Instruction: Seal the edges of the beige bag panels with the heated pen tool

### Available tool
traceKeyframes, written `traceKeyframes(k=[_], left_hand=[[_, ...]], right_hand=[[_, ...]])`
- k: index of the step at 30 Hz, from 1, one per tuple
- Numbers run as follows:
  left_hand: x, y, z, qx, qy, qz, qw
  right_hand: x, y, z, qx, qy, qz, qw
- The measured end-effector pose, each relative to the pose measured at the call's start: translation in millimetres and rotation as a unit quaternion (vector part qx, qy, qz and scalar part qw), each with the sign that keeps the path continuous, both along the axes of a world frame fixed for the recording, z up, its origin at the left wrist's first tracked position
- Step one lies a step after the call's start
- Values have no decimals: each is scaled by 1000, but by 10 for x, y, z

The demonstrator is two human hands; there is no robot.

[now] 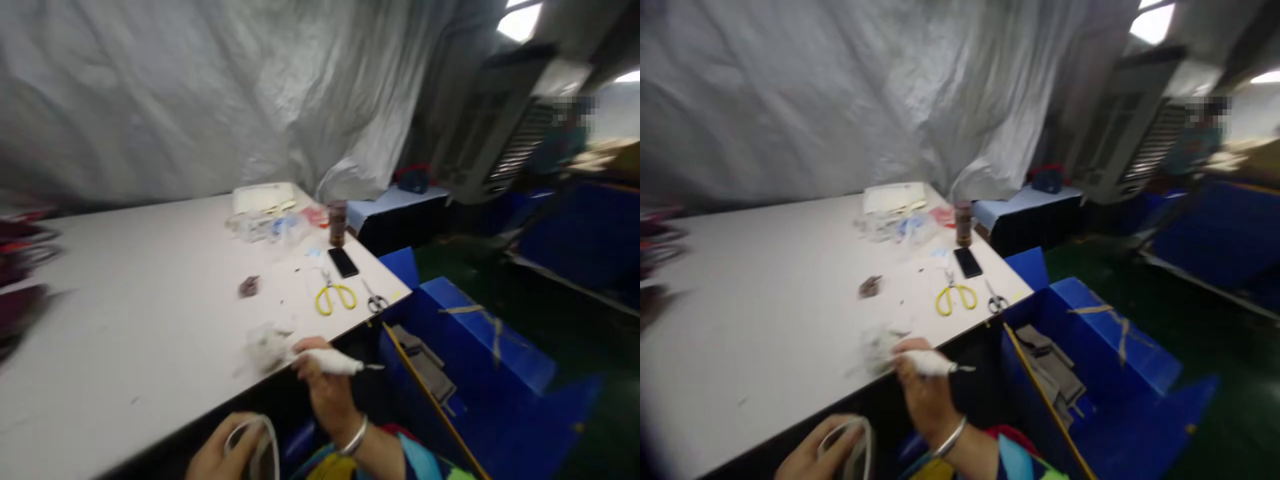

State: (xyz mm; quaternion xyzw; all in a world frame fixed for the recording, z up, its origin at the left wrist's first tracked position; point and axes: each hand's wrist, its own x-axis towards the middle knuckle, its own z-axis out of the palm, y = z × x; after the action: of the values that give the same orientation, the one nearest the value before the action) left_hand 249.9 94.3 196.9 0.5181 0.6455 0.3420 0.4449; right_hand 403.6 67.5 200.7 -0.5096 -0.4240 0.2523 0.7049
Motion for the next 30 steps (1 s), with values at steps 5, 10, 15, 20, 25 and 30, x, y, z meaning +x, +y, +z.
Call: traceKeyframes(k=[5, 10, 15, 20, 25, 30], left_hand=[[-282, -162, -180, -85, -164, 10, 983], [-221, -122, -160, -98, -152, -13, 983], [-228, -80, -103, -98, -106, -60, 988], [-240, -31, -162, -121, -116, -66, 984], [-254, 4, -248, -143, -132, -63, 979], [-260, 36, -272, -157, -148, -60, 975]], right_hand=[[198, 88, -289, -71, -3, 16, 997], [290, 197, -398, -107, -66, 51, 991], [275, 317, -435, -120, -111, 70, 984], [309, 391, -439, -116, -142, 71, 980], [318, 431, -438, -115, -141, 73, 981], [280, 450, -431, -112, -147, 101, 978]])
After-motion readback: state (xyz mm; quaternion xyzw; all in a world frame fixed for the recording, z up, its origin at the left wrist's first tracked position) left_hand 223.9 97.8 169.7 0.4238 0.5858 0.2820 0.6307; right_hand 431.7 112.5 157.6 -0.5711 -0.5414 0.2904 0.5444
